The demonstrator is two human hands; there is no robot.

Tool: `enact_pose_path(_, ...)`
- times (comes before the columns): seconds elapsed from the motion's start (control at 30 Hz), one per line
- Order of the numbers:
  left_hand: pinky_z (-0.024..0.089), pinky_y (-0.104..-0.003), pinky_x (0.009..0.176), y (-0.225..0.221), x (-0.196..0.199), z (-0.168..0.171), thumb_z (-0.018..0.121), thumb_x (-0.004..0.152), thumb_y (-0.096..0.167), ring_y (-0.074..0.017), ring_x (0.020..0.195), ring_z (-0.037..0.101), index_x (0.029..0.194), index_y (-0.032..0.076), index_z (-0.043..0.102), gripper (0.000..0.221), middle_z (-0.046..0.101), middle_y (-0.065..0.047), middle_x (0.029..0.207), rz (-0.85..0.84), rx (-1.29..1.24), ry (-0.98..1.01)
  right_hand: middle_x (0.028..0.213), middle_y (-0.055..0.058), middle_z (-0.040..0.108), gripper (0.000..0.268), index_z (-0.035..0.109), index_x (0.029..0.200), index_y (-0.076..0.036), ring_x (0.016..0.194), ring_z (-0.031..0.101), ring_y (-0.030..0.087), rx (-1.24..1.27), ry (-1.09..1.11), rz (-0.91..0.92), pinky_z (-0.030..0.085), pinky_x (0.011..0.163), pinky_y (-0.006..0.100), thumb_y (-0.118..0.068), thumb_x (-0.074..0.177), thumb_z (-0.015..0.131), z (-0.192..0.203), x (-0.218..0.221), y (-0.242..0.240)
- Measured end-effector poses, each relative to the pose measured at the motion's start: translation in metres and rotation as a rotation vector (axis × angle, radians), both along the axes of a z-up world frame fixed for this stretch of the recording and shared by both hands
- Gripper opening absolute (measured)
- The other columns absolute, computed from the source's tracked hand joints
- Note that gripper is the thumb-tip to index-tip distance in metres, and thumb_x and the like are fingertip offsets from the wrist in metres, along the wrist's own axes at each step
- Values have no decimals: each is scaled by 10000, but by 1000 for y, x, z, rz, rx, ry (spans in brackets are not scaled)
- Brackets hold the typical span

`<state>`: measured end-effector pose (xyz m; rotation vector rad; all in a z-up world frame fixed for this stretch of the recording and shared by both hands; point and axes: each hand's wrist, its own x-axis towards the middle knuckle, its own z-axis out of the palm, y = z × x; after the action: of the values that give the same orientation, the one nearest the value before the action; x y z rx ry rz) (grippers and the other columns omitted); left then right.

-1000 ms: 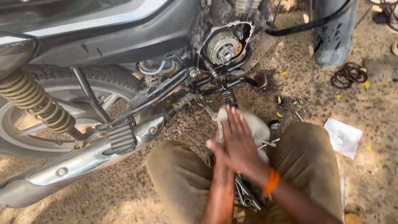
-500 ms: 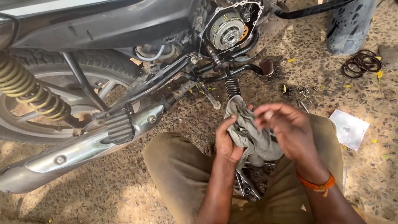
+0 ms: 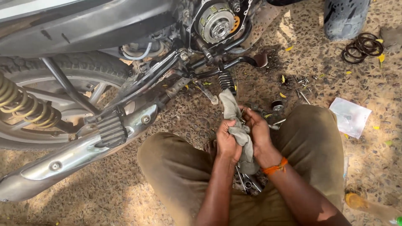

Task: Repairing the clutch assembly and engine components of a motorcycle.

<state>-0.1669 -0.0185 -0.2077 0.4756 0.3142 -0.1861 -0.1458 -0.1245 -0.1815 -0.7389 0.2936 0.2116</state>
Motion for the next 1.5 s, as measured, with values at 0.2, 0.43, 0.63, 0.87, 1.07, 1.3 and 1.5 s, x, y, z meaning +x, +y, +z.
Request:
enact_pose_path(0.2, 574, -361, 830, 4, -4, 77, 527, 886, 163, -230, 911, 668, 1217, 11, 632, 380, 668, -90, 1027, 6, -83, 47, 1289, 200, 638, 456, 594, 1327, 29, 1159, 600, 343, 229, 111, -45, 479, 1068, 464, -326, 1057, 496, -11, 2, -13)
enact_pose_path(0.43, 579, -471, 914, 27, -16, 108, 466, 870, 215, -314, 1015, 683, 1267, -12, 595, 476, 686, -206, 1110, 232, 549, 6, 1469, 307, 532, 605, 496, 1401, 122, 1398, 513, 380, 541, -59, -98, 413, 1188, 457, -356, 1032, 459, 53, 1, -40)
enact_pose_path(0.63, 557, -418, 996, -14, -37, 92, 585, 903, 186, -267, 1025, 670, 1171, 53, 585, 299, 642, -145, 1099, -17, 679, 229, 1406, 320, 563, 471, 505, 1360, 132, 1335, 571, 391, 253, -204, -27, 467, 1151, 463, -172, 1005, 450, 61, -4, -40)
enact_pose_path(0.87, 528, -383, 859, -15, -7, 68, 463, 1055, 339, -216, 873, 607, 1087, 58, 659, 344, 651, -107, 959, -16, 19, 209, 1158, 194, 753, 277, 643, 1243, 49, 1075, 735, 262, -816, -607, -37, 588, 943, 361, 49, 994, 521, 78, -36, 2)
enact_pose_path(1.07, 604, -315, 812, -17, 9, 53, 453, 1040, 152, -133, 823, 596, 1102, 47, 610, 199, 631, -65, 938, 78, 91, 421, 1075, 159, 757, 344, 444, 1326, -3, 884, 724, 165, -652, -566, -43, 607, 758, 277, 24, 1006, 566, 67, -30, -12)
enact_pose_path(1.3, 445, -283, 563, 16, 83, 169, 449, 939, 90, -134, 689, 505, 1152, 51, 593, 260, 625, -76, 926, 149, 326, 282, 1037, 160, 760, 208, 645, 1206, 49, 853, 761, 178, -662, -415, -66, 637, 713, 301, -11, 1011, 610, 75, 35, -49)
enact_pose_path(1.5, 286, -230, 395, 50, 173, 217, 486, 1023, 233, -77, 505, 357, 1021, 54, 650, 243, 501, 6, 705, 83, 601, 62, 1106, 138, 738, 351, 646, 1299, 14, 949, 696, 147, -813, -392, 45, 593, 768, 291, 17, 948, 643, 119, 94, -34)
